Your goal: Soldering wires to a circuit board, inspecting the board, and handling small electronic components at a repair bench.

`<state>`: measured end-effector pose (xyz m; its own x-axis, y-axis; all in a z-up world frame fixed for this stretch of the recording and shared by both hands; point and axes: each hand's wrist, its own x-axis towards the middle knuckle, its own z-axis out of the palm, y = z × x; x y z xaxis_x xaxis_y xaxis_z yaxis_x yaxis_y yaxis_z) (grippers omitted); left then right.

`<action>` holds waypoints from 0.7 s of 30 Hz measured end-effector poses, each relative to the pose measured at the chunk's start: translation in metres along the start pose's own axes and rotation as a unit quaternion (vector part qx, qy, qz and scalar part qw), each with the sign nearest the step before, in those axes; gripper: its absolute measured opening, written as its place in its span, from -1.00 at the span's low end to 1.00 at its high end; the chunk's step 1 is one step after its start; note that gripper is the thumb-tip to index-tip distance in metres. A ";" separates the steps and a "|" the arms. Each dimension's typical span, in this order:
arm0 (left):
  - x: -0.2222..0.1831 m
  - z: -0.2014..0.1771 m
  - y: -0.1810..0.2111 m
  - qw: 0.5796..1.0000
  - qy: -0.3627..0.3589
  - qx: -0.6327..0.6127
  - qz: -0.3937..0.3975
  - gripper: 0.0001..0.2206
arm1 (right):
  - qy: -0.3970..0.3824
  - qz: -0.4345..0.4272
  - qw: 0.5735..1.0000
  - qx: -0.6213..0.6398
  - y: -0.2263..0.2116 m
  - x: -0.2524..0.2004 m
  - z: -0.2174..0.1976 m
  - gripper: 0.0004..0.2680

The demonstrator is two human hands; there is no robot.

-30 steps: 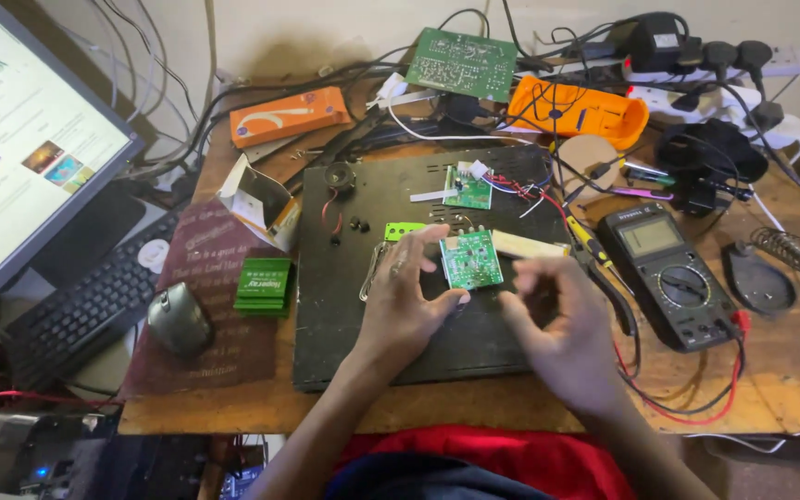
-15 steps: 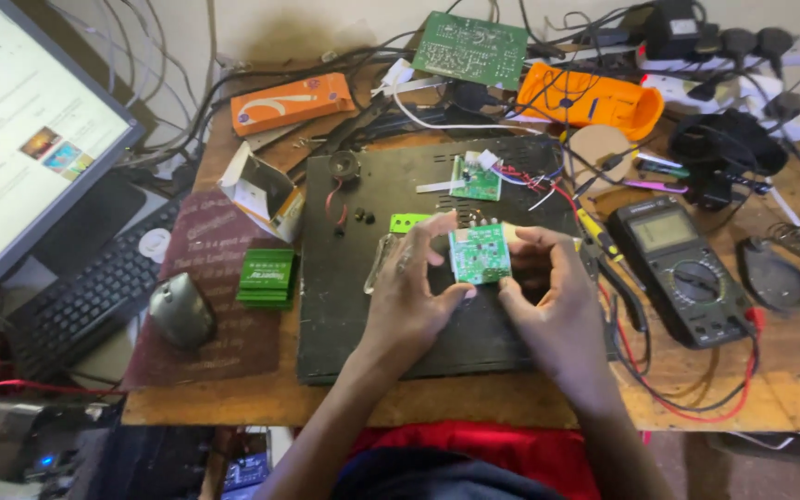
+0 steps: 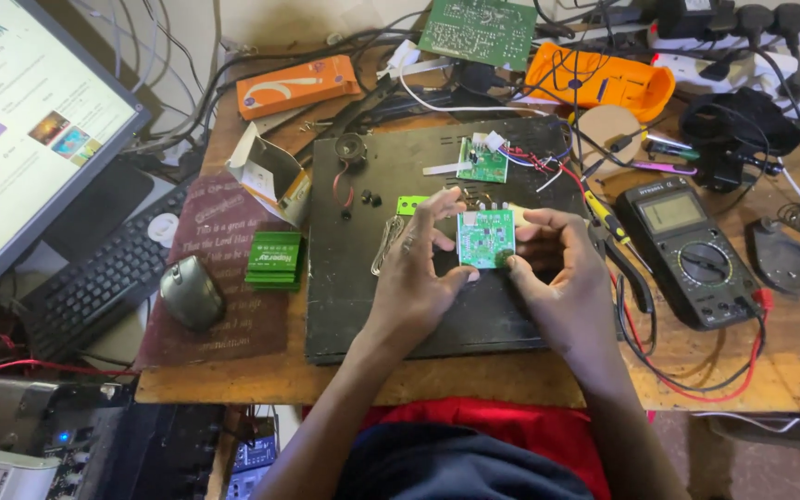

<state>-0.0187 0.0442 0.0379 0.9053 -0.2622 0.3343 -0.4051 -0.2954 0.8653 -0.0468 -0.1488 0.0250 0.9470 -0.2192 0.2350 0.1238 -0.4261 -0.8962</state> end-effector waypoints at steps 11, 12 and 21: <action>0.000 0.002 -0.003 1.000 -0.026 -0.003 0.013 -0.13 | -0.002 0.001 1.000 0.013 0.002 0.001 -0.002 -0.62; 0.000 0.002 -0.004 1.000 -0.027 -0.006 0.011 -0.13 | -0.002 0.001 1.000 0.014 0.003 0.002 -0.002 -0.62; -0.001 0.004 -0.010 0.999 -0.032 -0.008 0.044 -0.14 | -0.006 0.000 1.000 0.020 -0.001 0.001 -0.004 -0.60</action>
<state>-0.0161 0.0435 0.0273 0.8562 -0.3445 0.3849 -0.4799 -0.2547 0.8395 -0.0477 -0.1522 0.0279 0.9504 -0.2087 0.2304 0.1351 -0.3903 -0.9107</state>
